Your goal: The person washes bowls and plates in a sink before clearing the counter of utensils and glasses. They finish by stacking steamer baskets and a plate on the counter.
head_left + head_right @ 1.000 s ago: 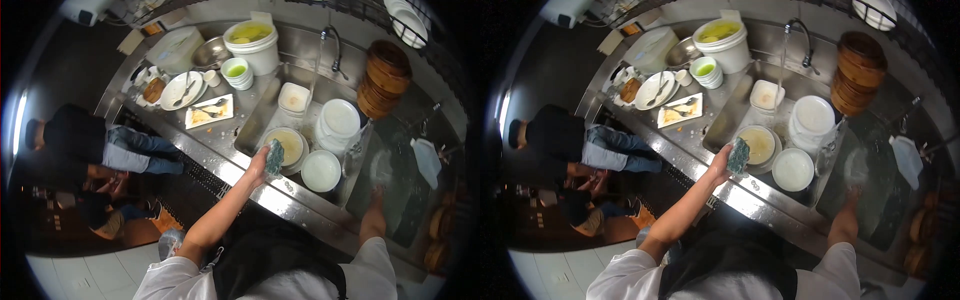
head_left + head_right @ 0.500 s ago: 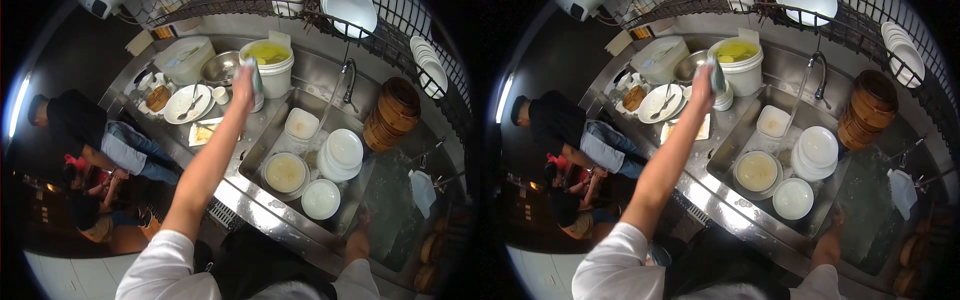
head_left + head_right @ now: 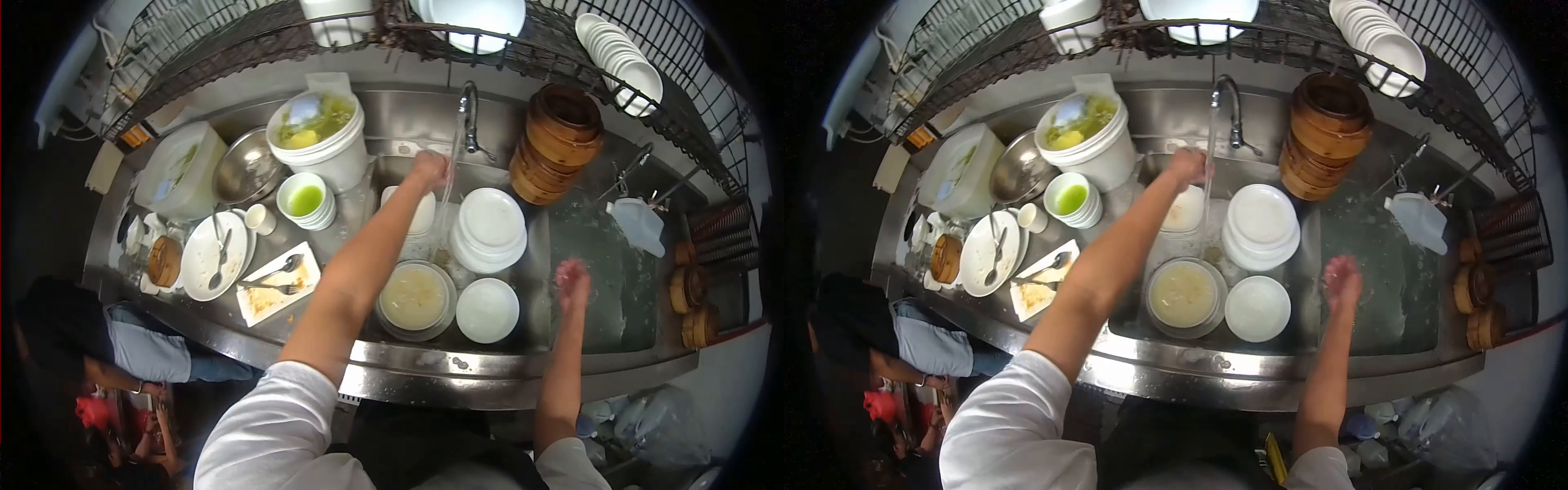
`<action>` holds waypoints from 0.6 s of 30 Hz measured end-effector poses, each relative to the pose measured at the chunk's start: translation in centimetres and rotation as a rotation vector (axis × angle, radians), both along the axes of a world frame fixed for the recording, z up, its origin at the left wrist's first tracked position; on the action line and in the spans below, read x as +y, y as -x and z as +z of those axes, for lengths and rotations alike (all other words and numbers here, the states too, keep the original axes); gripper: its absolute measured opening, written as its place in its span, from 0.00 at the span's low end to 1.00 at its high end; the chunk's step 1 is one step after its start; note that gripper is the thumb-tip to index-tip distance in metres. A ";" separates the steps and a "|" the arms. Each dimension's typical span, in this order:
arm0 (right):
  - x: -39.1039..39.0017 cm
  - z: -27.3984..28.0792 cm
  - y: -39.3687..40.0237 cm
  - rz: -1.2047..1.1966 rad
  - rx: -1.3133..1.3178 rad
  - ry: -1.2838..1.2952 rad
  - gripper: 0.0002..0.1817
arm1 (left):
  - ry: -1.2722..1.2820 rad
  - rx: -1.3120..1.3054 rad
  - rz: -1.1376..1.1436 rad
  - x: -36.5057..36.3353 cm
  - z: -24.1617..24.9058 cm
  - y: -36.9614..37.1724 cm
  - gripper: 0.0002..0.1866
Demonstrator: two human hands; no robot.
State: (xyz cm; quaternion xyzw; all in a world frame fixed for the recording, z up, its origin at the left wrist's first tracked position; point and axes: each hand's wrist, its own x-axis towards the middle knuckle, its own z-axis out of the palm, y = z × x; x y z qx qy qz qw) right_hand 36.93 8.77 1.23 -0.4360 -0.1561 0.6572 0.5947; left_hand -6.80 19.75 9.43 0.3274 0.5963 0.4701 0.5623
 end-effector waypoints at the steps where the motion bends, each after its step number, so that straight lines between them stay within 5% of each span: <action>1: -0.2 1.8 1.4 0.093 -0.131 -0.035 0.07 | 0.014 -0.122 -0.010 0.8 -2.5 -1.4 0.13; 3: -0.5 2.7 3.8 0.180 -0.319 -0.018 0.07 | 0.032 -0.363 -0.025 3.0 -6.1 -3.9 0.13; 9: -2.7 1.4 3.3 0.115 -0.386 0.091 0.11 | 0.027 -0.580 0.141 7.1 -3.6 -10.1 0.07; 15: -3.0 -3.8 -7.5 -0.048 -0.315 0.337 0.17 | 0.004 -1.428 0.511 6.2 2.7 -6.9 0.04; 17: -2.8 -9.6 -12.7 -0.056 -0.266 0.364 0.18 | -0.157 -1.621 -0.327 5.7 -3.1 -5.3 0.04; 18: -1.4 -10.0 -12.2 -0.163 -0.231 0.378 0.18 | -0.175 -1.290 -0.089 4.6 -3.3 -6.2 0.06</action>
